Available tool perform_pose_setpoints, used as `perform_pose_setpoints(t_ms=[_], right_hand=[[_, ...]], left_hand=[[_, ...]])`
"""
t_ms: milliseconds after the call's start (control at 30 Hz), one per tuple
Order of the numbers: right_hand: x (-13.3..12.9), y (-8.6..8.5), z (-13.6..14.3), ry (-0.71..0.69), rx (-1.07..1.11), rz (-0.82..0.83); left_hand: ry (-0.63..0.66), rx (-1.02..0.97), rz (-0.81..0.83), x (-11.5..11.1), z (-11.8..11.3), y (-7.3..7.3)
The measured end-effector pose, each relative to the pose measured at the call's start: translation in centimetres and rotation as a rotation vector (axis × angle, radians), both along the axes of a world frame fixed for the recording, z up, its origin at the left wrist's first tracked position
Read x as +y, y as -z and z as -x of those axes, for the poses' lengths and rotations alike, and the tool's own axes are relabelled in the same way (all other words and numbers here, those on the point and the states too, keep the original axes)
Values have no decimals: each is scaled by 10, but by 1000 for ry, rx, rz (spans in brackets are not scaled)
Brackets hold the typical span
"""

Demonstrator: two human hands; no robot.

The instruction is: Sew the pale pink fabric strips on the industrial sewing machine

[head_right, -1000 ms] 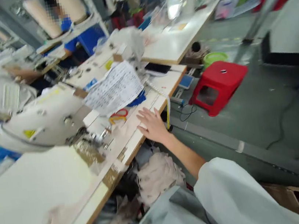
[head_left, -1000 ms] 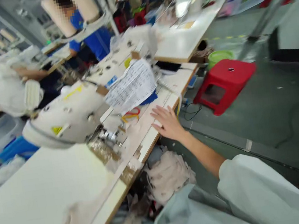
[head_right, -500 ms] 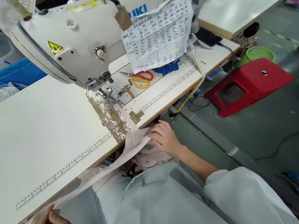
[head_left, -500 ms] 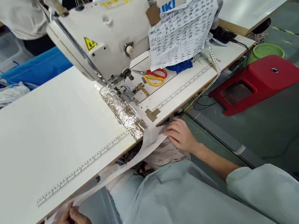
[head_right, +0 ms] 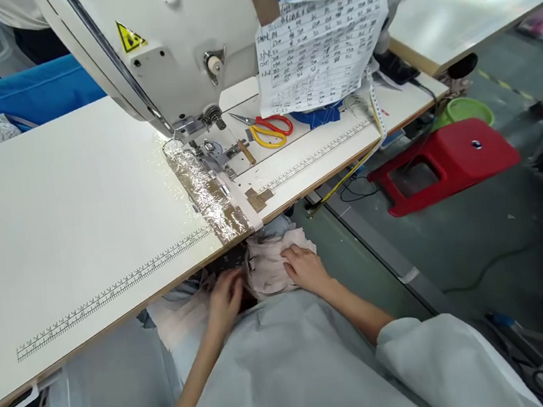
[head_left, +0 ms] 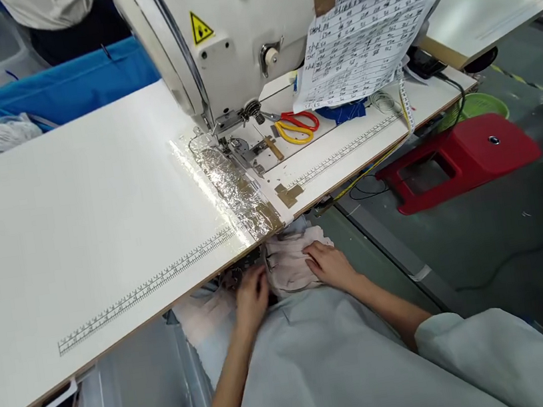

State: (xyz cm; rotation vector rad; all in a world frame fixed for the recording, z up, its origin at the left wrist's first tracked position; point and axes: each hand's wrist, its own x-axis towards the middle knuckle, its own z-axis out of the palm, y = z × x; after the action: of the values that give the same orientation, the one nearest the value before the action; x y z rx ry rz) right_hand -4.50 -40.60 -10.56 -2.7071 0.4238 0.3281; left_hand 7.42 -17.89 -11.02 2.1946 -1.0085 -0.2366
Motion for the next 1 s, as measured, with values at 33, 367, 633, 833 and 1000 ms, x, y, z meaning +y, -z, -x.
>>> perform_pose_setpoints(t_ms=[33,367,633,833,1000], right_hand=[[0,-2,0,-5,37,7],[0,-24,16,-294,-8,-86],[1,-14,-12,28,148,143],[-10,-29,-18,-64,14,152],[14,-54,-8,-31,-189,33]], left_hand=[[94,9,0,-21,1,5],[405,-11,-120,-27,27,23],[333,96,-13,-38,25,22],[207,347,90,-41,27,10],[117,759,191,-46,31,-27]])
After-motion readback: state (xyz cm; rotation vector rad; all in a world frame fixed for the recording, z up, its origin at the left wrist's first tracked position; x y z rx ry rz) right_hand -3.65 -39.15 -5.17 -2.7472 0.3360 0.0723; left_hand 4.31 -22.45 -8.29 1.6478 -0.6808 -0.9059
